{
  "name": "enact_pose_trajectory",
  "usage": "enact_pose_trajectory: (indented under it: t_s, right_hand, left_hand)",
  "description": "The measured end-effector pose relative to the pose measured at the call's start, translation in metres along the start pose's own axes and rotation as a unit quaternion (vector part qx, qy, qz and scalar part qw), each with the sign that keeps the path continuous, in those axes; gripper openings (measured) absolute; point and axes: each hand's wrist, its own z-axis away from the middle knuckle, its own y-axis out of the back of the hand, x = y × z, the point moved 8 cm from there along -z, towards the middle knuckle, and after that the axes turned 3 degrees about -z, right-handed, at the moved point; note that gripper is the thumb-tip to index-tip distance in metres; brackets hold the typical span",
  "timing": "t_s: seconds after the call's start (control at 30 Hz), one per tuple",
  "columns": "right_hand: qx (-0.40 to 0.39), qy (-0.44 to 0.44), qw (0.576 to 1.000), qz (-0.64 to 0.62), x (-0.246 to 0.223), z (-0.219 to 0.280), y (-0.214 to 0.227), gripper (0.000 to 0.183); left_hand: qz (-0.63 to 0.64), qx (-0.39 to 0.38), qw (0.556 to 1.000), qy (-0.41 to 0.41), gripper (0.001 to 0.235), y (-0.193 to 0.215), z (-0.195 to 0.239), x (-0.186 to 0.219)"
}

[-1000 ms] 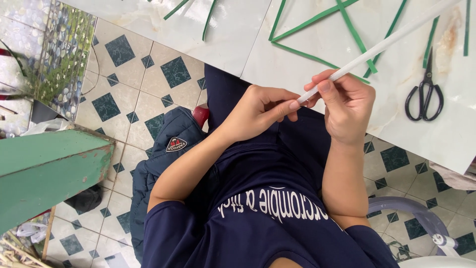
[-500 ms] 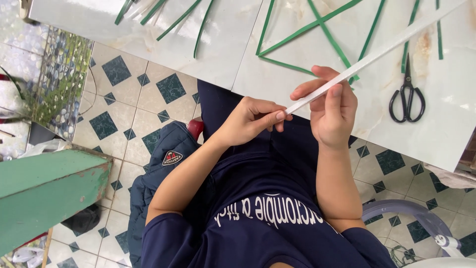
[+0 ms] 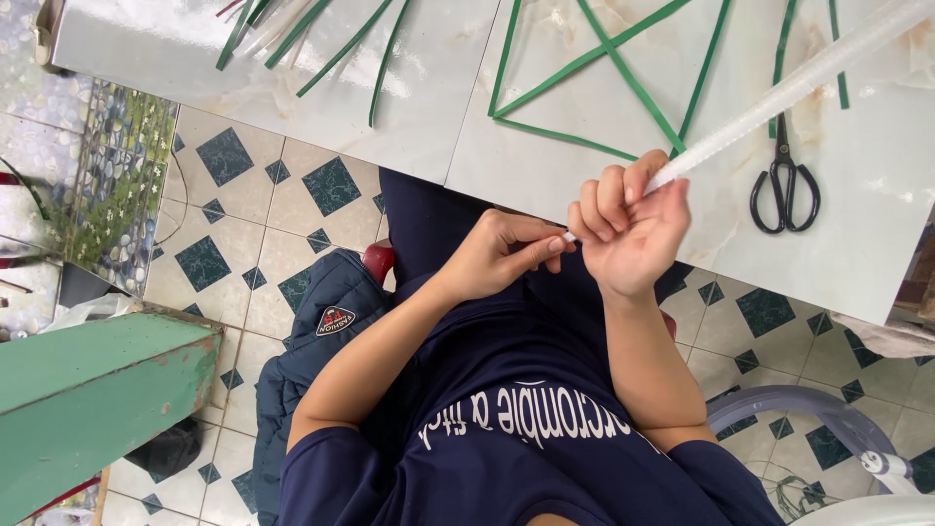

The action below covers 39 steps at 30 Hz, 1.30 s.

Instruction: Folding and cutting thin plastic strips to prepare them for assembly.

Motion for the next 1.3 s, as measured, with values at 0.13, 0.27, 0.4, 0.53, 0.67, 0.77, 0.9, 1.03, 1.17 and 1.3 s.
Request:
enact_pose_trajectory:
  t_s: [0.13, 0.27, 0.4, 0.53, 0.67, 0.77, 0.9, 1.03, 1.17, 1.3]
  right_hand:
    - [0.043, 0.003, 0.999, 0.028, 0.004, 0.005, 0.005, 0.038]
    - [0.059, 0.005, 0.996, 0.062, 0.005, 0.005, 0.009, 0.038]
    - [0.062, 0.016, 0.994, 0.091, 0.003, 0.005, 0.007, 0.039]
    - [0.072, 0.021, 0.990, 0.116, 0.004, 0.005, 0.010, 0.039]
    - [0.073, 0.019, 0.989, 0.129, 0.005, 0.005, 0.012, 0.040]
    - [0.066, 0.015, 0.988, 0.139, 0.007, 0.005, 0.007, 0.041]
    - [0.004, 0.014, 0.991, 0.135, 0.015, 0.007, -0.007, 0.045]
    - [-0.028, -0.001, 0.988, 0.154, 0.026, 0.015, -0.014, 0.048]
    - [-0.076, 0.008, 0.968, 0.241, 0.031, 0.019, -0.035, 0.047]
    - [-0.099, 0.020, 0.954, 0.283, 0.032, 0.019, -0.046, 0.045]
  left_hand:
    - [0.017, -0.006, 1.000, -0.007, 0.017, -0.007, 0.001, -0.004]
    - [0.021, 0.001, 1.000, -0.015, 0.017, -0.008, 0.002, -0.006]
    - [0.020, 0.010, 0.999, -0.023, 0.017, -0.009, 0.004, -0.005]
    - [0.011, 0.012, 0.999, -0.033, 0.017, -0.008, 0.004, -0.002]
    - [-0.008, 0.008, 0.999, -0.044, 0.017, -0.008, 0.003, 0.000]
    - [-0.034, -0.005, 0.998, -0.050, 0.019, -0.006, 0.001, 0.007]
    - [-0.204, 0.048, 0.972, -0.111, 0.034, 0.014, -0.004, 0.032]
    - [-0.258, 0.169, 0.947, -0.094, 0.052, 0.031, 0.004, 0.062]
    - [-0.229, 0.180, 0.947, -0.134, 0.054, 0.026, 0.001, 0.096]
    - [-0.237, 0.205, 0.933, -0.176, 0.034, 0.019, -0.010, 0.111]
